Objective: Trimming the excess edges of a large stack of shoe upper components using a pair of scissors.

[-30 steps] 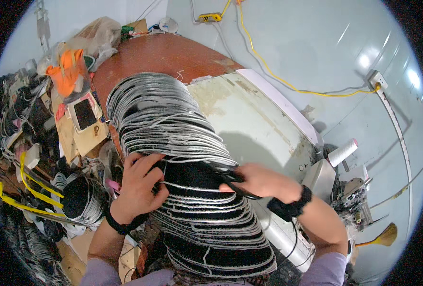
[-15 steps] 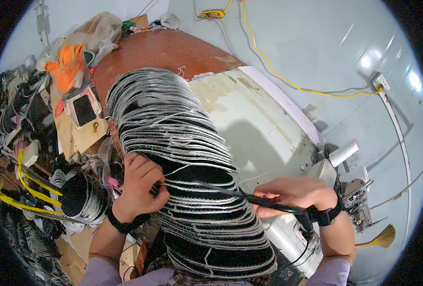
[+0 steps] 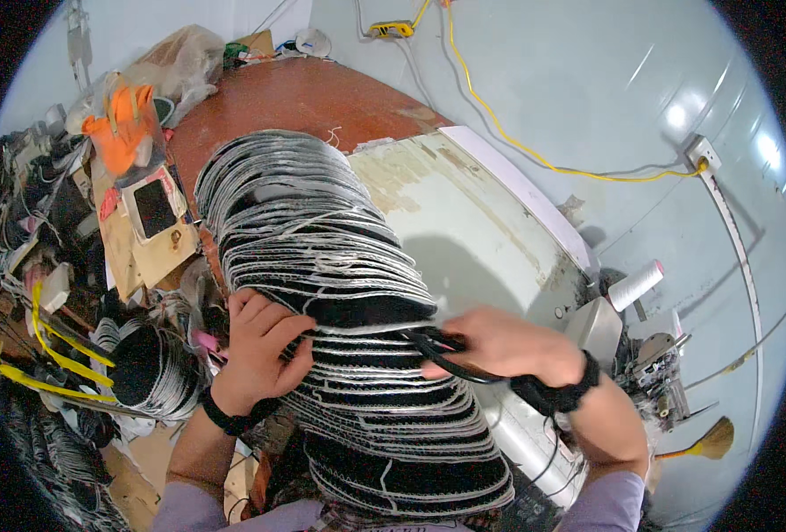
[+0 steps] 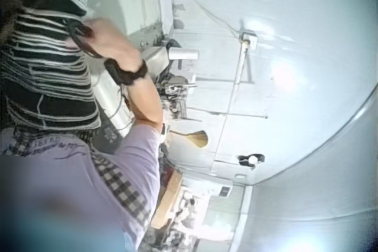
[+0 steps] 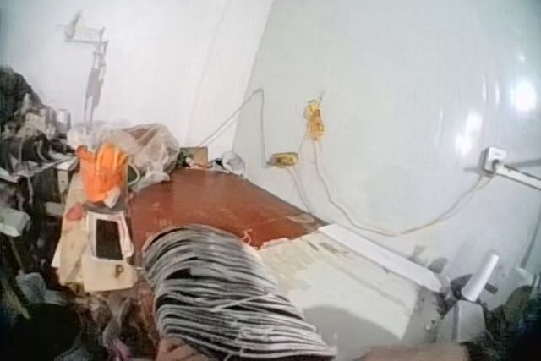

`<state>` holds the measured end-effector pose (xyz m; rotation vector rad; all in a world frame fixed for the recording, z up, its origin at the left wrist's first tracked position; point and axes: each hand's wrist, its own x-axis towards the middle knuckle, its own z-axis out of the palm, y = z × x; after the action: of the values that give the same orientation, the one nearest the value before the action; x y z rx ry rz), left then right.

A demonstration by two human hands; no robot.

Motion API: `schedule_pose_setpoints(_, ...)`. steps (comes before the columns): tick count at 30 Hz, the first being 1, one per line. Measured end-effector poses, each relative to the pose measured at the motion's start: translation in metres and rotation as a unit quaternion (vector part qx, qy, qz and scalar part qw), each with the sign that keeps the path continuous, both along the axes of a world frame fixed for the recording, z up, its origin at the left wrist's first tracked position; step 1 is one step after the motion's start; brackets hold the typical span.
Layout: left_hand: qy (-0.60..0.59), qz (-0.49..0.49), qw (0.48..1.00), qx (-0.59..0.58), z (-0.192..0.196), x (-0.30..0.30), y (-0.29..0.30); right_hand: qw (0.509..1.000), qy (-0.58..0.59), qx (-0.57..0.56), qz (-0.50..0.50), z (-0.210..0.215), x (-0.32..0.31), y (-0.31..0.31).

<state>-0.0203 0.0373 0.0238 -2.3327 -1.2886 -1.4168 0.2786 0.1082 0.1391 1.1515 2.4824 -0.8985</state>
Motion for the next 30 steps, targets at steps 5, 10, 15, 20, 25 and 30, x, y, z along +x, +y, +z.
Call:
schedule_pose_setpoints(5,-0.014,0.012,1.000,-0.021,0.005,0.003,-0.004,0.983,0.077,-0.138,-0.089,0.038,0.034,-0.025)
schedule_pose_setpoints(10,-0.012,0.001,1.000,0.027,0.012,0.005,0.000,0.977,-0.108,-0.165,-0.082,0.004,-0.025,0.015)
schedule_pose_setpoints(15,0.016,-0.032,0.999,-0.010,0.001,-0.002,0.002,0.999,0.023,0.005,-0.031,-0.033,-0.051,0.028)
schedule_pose_setpoints(20,-0.015,-0.002,1.000,-0.002,-0.002,0.001,0.000,0.986,-0.083,-0.139,-0.026,0.039,0.021,0.000)
schedule_pose_setpoints(25,-0.034,0.019,0.999,-0.035,0.004,0.003,-0.001,0.977,-0.099,-0.167,-0.089,0.035,0.006,0.005)
schedule_pose_setpoints(30,0.046,0.038,0.998,-0.034,0.013,0.006,0.000,0.996,-0.018,-0.060,-0.065,-0.025,-0.044,0.028)
